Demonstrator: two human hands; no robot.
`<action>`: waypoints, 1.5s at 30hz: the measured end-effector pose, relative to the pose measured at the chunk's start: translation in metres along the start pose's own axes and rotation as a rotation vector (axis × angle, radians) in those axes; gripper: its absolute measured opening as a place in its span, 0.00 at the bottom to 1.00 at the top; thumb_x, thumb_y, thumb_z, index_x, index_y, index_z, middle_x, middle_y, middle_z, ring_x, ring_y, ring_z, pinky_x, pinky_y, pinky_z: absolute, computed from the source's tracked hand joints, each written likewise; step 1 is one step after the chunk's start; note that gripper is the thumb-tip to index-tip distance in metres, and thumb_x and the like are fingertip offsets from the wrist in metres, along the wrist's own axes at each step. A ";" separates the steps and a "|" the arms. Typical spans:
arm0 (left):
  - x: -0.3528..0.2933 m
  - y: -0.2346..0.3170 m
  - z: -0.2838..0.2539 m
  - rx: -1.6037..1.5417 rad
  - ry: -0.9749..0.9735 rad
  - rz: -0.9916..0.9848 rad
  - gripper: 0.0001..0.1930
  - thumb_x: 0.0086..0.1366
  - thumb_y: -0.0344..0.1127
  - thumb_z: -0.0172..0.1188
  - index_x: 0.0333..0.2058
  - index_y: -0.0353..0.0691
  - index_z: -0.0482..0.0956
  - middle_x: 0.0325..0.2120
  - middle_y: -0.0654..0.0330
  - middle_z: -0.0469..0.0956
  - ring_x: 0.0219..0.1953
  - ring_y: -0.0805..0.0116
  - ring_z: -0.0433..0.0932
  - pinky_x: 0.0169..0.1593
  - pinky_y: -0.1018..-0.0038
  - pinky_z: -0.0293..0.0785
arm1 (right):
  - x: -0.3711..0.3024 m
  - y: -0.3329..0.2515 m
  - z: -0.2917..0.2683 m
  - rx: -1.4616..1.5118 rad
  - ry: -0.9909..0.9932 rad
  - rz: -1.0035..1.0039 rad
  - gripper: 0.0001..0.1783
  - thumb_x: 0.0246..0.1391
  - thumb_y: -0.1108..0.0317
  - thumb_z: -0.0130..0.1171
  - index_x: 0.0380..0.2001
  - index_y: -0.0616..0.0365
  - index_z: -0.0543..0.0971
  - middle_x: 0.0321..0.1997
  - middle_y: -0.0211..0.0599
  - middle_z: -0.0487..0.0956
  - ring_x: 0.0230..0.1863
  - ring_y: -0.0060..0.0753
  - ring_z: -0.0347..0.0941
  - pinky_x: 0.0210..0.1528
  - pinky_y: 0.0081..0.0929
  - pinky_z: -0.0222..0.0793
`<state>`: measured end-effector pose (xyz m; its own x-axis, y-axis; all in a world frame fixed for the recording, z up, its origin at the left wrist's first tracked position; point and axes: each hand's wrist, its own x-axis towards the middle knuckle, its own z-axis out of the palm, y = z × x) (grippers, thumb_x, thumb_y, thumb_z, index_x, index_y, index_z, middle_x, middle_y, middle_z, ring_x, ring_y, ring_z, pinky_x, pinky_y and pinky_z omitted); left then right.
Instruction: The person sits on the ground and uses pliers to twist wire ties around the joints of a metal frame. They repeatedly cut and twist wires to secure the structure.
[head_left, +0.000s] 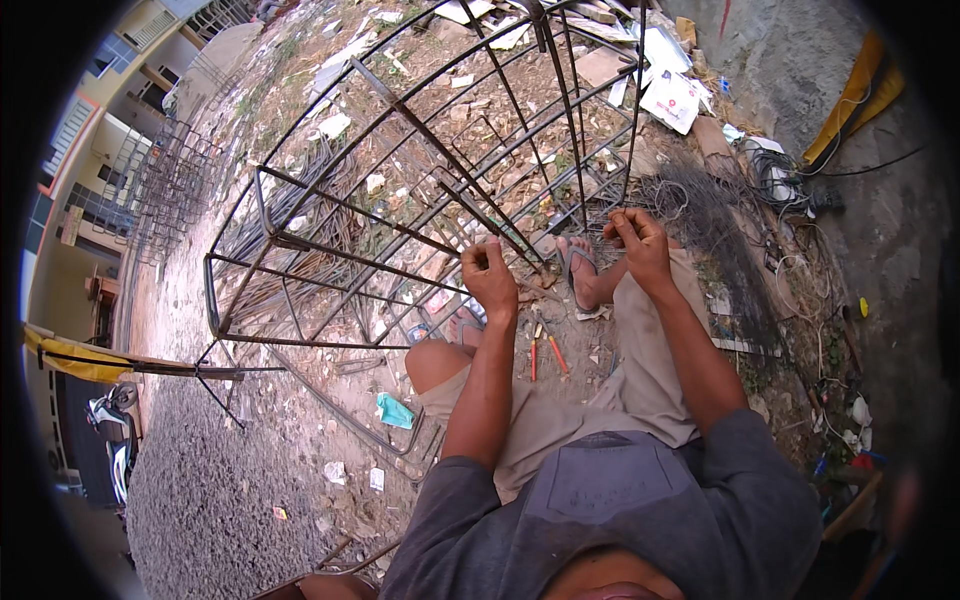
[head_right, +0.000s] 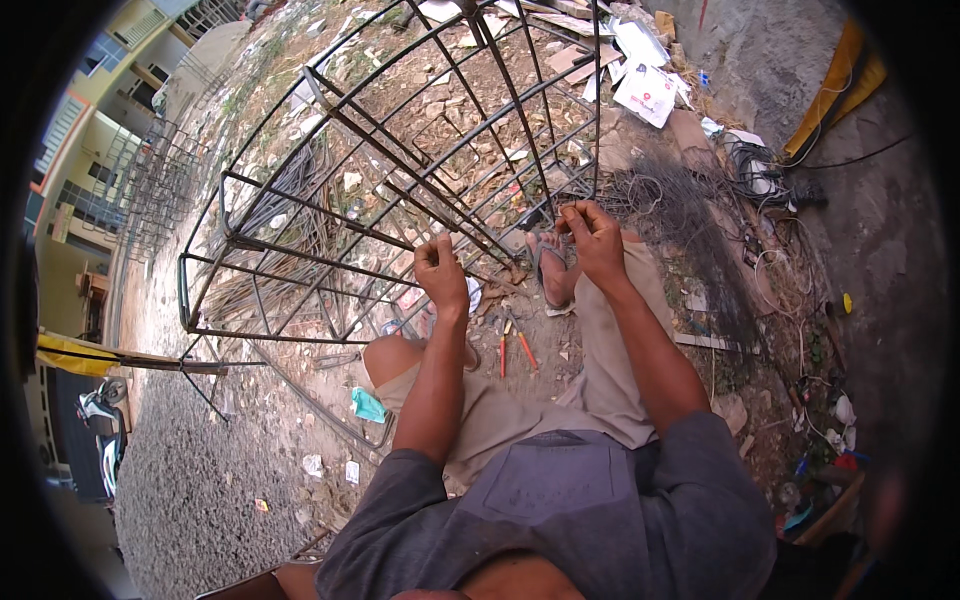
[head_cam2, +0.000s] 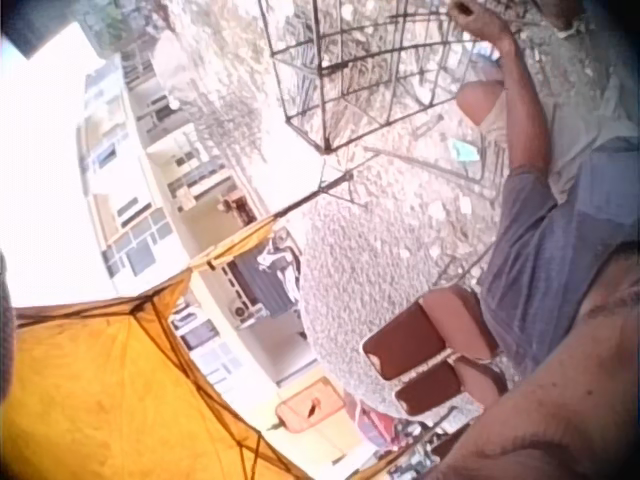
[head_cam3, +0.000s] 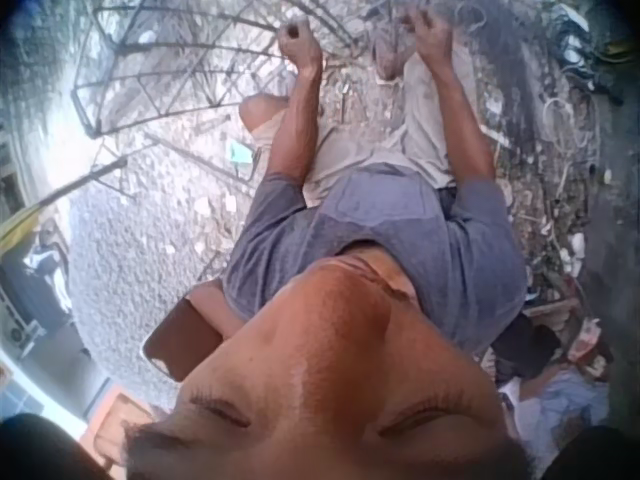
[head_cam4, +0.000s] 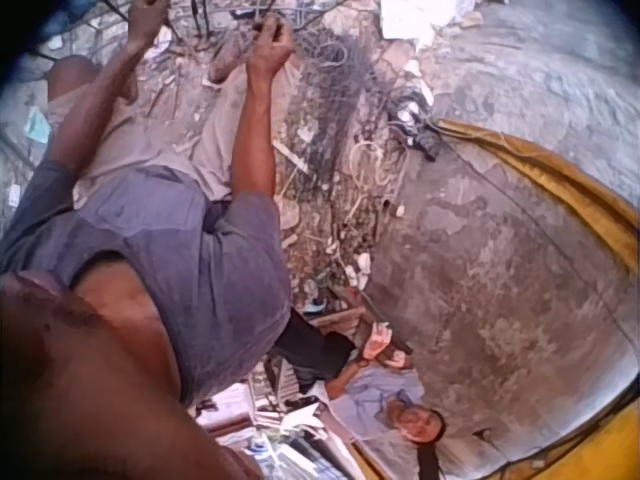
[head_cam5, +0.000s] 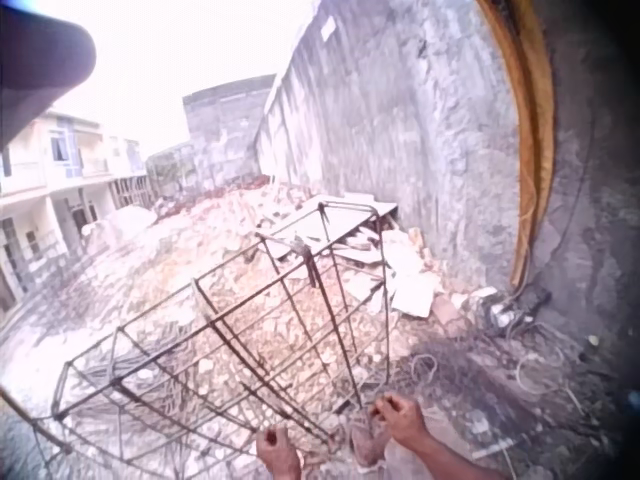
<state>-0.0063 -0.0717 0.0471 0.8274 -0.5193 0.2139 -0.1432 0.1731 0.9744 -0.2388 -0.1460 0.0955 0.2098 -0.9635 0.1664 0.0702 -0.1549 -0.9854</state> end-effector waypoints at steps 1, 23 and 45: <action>0.014 -0.004 -0.008 -0.058 0.141 -0.004 0.14 0.65 0.37 0.64 0.26 0.38 0.70 0.22 0.67 0.68 0.25 0.78 0.65 0.28 0.76 0.62 | 0.000 0.001 0.001 -0.029 0.020 -0.005 0.10 0.65 0.65 0.56 0.40 0.62 0.79 0.30 0.26 0.80 0.31 0.17 0.73 0.34 0.19 0.68; 0.073 -0.079 -0.025 0.254 -0.129 -0.027 0.18 0.64 0.38 0.58 0.46 0.29 0.74 0.40 0.48 0.78 0.40 0.55 0.76 0.49 0.63 0.71 | -0.021 0.010 -0.004 -0.063 -0.121 -0.080 0.15 0.64 0.59 0.55 0.33 0.62 0.76 0.25 0.32 0.79 0.27 0.24 0.74 0.34 0.29 0.69; 0.119 -0.099 -0.036 0.430 -0.290 -0.034 0.16 0.64 0.37 0.54 0.42 0.27 0.73 0.39 0.47 0.77 0.42 0.53 0.75 0.52 0.60 0.69 | -0.031 -0.006 -0.080 0.993 -0.176 0.366 0.14 0.71 0.60 0.47 0.45 0.59 0.76 0.23 0.19 0.70 0.18 0.10 0.62 0.22 0.16 0.60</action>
<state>0.1261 -0.1212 -0.0266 0.6599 -0.7396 0.1322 -0.3794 -0.1761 0.9083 -0.3239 -0.1322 0.0931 0.5107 -0.8581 -0.0526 0.7196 0.4602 -0.5199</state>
